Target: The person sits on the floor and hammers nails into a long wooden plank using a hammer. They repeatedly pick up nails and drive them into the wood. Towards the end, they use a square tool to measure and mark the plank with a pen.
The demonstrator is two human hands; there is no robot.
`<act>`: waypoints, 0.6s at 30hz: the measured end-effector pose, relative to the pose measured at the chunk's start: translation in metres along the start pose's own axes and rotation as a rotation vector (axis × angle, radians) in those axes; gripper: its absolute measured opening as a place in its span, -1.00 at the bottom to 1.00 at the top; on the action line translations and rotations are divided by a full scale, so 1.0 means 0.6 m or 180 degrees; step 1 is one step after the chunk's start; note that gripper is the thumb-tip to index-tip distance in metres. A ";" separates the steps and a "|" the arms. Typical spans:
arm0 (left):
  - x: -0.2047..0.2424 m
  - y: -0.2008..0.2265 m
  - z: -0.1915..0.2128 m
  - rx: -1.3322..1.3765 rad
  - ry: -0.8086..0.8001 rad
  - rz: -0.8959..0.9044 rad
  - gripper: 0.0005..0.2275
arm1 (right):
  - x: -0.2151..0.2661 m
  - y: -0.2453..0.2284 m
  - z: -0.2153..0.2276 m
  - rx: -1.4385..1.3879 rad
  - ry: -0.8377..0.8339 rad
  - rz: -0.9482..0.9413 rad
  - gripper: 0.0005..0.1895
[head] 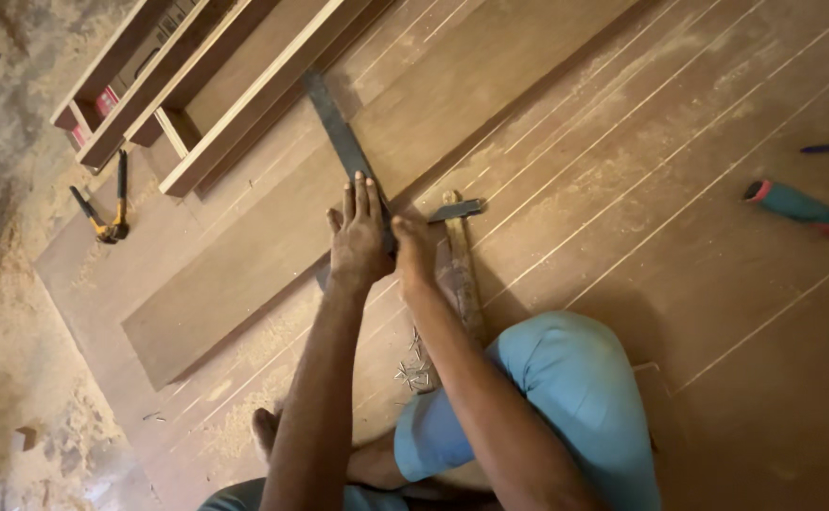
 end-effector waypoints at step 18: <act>-0.021 -0.041 0.030 0.0519 -0.0664 0.0376 0.20 | -0.008 -0.125 -0.032 0.2023 -0.0091 0.0837 -0.84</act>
Point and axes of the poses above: each hand's wrist, its own x-axis away from the middle knuckle, its own z-axis out of the back of the hand, y = z × x, the point moved 9 cm from there along -x, towards the middle knuckle, and after that the axes turned 6 degrees about z, right-handed, at the moved point
